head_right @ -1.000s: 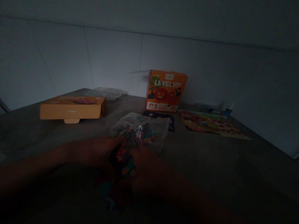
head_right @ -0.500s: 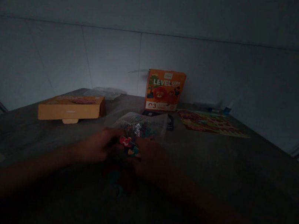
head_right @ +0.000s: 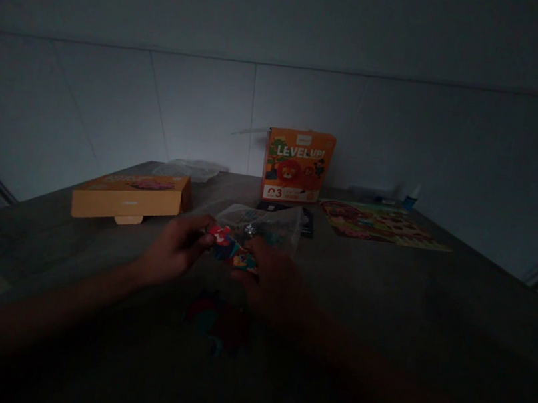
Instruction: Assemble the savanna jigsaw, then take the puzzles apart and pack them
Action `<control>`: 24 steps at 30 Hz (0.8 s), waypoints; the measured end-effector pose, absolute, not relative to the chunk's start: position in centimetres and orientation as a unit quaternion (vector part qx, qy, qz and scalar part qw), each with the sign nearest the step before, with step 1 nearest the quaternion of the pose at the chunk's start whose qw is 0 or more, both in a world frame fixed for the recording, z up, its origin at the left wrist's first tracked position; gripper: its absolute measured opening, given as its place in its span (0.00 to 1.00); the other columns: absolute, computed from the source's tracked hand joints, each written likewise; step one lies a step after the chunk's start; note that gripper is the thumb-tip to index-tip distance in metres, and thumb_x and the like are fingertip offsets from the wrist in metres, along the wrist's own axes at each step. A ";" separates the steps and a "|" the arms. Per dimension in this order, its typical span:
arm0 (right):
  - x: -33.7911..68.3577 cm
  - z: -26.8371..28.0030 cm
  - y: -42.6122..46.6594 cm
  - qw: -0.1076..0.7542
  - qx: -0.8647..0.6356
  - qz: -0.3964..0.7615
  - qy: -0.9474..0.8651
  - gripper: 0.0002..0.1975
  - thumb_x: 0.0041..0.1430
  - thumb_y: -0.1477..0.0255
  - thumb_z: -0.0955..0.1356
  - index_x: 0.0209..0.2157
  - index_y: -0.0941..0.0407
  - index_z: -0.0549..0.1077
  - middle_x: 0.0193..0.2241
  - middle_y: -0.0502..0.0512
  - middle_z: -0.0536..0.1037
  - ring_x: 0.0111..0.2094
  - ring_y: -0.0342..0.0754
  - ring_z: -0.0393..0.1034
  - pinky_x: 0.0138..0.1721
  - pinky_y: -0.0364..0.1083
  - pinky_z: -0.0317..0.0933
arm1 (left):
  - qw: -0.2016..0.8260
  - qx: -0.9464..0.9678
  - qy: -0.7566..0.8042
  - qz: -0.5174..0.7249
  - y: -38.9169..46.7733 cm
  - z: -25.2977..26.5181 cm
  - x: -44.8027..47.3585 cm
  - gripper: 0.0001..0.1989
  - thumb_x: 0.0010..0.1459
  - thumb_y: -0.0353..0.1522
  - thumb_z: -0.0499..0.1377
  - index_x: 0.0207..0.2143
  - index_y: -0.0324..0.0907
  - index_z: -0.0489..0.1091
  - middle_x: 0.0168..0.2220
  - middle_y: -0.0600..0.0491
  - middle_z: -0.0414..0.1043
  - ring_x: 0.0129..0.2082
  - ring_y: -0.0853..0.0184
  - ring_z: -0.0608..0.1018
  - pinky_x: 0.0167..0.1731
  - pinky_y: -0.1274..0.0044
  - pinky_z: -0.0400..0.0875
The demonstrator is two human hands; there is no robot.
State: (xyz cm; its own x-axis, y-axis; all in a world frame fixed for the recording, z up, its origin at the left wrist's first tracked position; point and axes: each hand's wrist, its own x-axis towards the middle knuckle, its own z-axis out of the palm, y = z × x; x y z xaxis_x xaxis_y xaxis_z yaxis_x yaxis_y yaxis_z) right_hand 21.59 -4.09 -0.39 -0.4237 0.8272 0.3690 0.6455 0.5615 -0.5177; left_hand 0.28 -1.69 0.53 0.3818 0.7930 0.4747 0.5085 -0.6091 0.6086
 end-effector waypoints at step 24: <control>21.5 -0.5 -4.5 0.327 -0.387 0.164 -0.846 0.18 0.54 0.73 0.71 0.46 0.58 0.66 0.39 0.56 0.77 0.37 0.51 0.72 0.35 0.47 0.61 | 0.234 0.879 0.298 0.290 -2.6 0.5 0.5 0.12 0.63 0.32 0.50 0.32 0.37 0.71 0.26 0.54 0.70 0.25 0.72 0.70 0.25 0.80 0.63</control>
State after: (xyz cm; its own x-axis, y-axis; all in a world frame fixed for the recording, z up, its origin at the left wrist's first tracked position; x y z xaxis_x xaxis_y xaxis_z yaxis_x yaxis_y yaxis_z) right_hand 21.54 -4.54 -0.49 -0.4858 0.7624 0.4276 0.5481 0.6467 -0.5305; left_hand 0.50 -2.58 0.54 0.6536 0.6598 0.3708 0.3886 -0.7130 0.5836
